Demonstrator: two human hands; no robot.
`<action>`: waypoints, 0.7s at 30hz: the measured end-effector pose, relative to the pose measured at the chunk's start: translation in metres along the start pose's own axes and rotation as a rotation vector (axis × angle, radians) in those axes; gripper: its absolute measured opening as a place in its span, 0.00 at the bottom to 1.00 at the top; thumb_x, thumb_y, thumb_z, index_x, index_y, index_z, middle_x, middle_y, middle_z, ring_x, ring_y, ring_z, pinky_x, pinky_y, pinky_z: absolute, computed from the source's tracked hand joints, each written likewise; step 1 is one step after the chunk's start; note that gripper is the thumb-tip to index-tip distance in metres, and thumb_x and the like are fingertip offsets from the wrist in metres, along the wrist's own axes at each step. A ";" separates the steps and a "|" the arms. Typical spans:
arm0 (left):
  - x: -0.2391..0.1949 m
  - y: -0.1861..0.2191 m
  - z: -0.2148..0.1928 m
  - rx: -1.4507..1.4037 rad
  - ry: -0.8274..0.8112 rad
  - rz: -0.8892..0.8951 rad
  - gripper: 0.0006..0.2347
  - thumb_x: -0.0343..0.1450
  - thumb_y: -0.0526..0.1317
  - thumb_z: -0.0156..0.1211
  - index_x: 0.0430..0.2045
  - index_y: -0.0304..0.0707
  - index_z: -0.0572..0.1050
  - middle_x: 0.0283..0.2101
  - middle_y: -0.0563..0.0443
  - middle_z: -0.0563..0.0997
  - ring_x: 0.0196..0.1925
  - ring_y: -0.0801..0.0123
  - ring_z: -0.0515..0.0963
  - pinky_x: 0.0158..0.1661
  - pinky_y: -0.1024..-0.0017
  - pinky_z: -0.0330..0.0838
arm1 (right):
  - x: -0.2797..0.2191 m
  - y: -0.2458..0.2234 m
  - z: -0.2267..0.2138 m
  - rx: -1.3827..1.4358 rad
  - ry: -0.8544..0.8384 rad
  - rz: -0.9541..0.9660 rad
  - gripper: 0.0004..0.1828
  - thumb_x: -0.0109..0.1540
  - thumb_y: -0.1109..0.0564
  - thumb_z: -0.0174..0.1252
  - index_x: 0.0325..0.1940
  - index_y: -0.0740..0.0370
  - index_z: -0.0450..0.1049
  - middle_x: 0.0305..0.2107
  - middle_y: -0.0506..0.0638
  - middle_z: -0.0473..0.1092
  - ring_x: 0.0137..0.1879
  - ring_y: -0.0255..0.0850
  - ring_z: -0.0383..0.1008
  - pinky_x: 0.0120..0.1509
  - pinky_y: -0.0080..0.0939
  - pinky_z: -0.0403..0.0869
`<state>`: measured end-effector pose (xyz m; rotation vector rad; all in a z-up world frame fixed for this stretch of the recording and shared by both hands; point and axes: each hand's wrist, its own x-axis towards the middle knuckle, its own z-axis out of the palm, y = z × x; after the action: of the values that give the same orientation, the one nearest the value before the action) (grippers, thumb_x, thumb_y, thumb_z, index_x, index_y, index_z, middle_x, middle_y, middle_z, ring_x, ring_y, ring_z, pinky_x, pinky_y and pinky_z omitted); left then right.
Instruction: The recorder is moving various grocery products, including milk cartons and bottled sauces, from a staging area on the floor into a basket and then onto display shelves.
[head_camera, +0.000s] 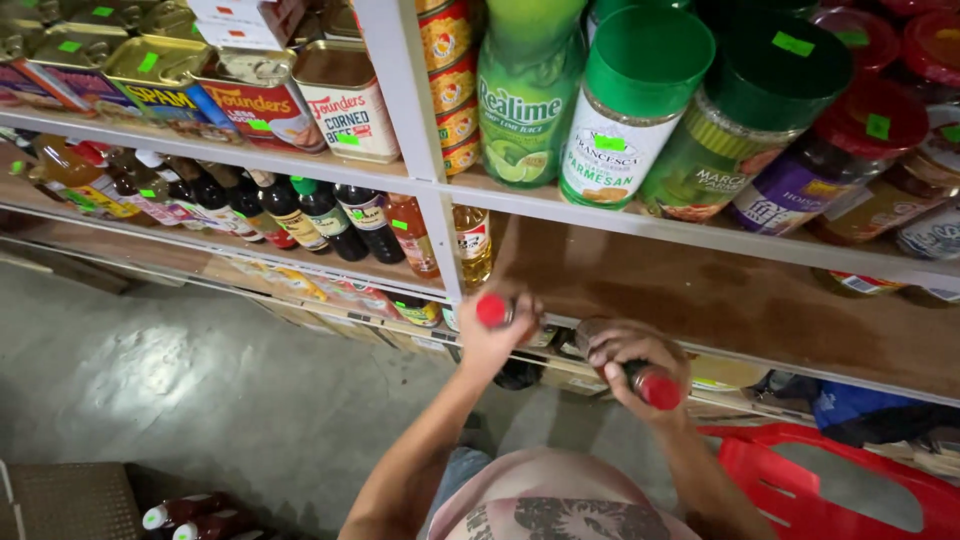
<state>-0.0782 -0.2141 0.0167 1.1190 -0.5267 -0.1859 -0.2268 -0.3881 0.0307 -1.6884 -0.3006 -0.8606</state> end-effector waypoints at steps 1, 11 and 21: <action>0.015 -0.002 0.003 0.013 -0.027 0.011 0.06 0.65 0.27 0.61 0.32 0.28 0.74 0.29 0.53 0.79 0.35 0.70 0.83 0.37 0.70 0.80 | 0.010 -0.002 -0.001 -0.063 -0.019 -0.051 0.05 0.62 0.62 0.62 0.36 0.61 0.72 0.32 0.52 0.78 0.47 0.48 0.82 0.57 0.52 0.80; 0.105 -0.139 -0.004 0.275 0.051 0.017 0.08 0.62 0.34 0.71 0.30 0.33 0.80 0.30 0.52 0.85 0.33 0.73 0.84 0.38 0.72 0.78 | 0.041 0.093 -0.005 -0.227 0.022 -0.222 0.06 0.60 0.68 0.62 0.35 0.62 0.71 0.31 0.51 0.77 0.46 0.48 0.82 0.57 0.50 0.79; 0.124 -0.173 0.000 0.597 0.312 -0.014 0.13 0.62 0.41 0.74 0.34 0.31 0.81 0.31 0.43 0.85 0.32 0.60 0.85 0.36 0.65 0.76 | 0.070 0.189 0.017 0.066 0.384 0.483 0.12 0.55 0.72 0.60 0.42 0.69 0.71 0.31 0.55 0.77 0.37 0.43 0.80 0.38 0.47 0.77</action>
<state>0.0487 -0.3393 -0.0999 1.6973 -0.2965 0.1466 -0.0567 -0.4469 -0.0613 -1.4107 0.3267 -0.7745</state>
